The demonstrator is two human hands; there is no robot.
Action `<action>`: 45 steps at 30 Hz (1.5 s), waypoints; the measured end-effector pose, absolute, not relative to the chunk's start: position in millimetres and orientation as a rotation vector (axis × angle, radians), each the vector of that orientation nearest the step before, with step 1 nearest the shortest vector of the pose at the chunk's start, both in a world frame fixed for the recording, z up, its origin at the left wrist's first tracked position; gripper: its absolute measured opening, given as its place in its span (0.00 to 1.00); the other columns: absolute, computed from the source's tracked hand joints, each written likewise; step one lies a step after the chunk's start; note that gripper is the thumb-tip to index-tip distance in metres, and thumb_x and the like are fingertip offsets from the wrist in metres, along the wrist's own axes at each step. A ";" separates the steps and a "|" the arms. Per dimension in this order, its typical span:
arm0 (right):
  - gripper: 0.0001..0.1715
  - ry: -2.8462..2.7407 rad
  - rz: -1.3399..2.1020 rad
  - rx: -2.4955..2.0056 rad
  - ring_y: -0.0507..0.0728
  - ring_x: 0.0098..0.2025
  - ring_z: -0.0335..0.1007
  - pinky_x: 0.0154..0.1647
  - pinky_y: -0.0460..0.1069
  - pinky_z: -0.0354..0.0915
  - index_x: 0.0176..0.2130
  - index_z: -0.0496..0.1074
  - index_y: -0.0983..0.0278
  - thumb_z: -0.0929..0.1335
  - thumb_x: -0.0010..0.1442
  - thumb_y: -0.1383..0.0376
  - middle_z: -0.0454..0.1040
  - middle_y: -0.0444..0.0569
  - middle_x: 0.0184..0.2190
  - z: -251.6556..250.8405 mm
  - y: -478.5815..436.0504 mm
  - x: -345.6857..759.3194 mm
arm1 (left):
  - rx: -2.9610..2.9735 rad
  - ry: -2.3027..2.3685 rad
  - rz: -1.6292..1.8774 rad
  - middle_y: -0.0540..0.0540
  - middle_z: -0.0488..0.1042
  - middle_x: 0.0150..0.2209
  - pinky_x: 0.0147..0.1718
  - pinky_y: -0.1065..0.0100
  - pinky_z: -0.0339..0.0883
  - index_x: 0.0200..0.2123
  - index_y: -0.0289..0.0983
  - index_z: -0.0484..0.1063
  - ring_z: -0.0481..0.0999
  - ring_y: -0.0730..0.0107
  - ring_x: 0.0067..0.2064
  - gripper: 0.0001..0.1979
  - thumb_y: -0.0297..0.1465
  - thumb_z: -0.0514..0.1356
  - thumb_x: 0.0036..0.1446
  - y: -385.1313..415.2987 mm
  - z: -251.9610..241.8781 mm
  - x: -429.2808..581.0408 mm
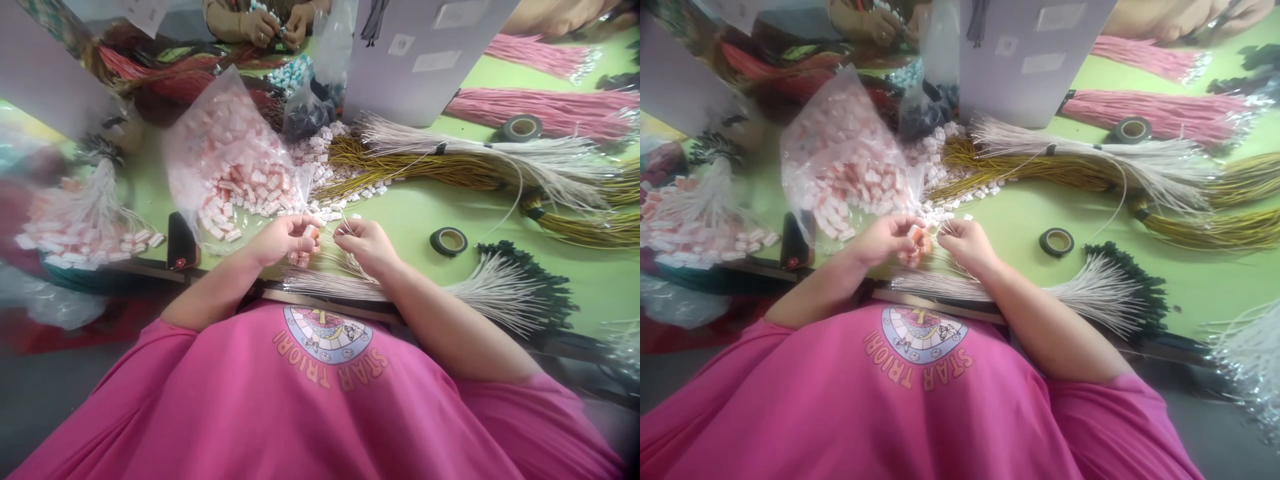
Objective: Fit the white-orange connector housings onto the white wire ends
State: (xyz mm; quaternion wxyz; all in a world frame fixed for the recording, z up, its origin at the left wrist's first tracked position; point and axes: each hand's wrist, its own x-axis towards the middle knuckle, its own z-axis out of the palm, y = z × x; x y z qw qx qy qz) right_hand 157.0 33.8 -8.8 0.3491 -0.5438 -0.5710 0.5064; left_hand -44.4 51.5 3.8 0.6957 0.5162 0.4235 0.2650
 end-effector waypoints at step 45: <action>0.12 -1.688 1.176 -1.407 0.51 0.25 0.59 0.29 0.48 0.57 0.25 0.71 0.64 0.66 0.53 0.59 0.64 0.41 0.20 -13.6 34.4 156.1 | 1.956 1.215 0.516 0.45 0.76 0.36 0.38 0.64 0.69 0.44 0.38 0.76 0.74 0.70 0.34 0.12 0.33 0.62 0.56 45.9 11.2 -47.2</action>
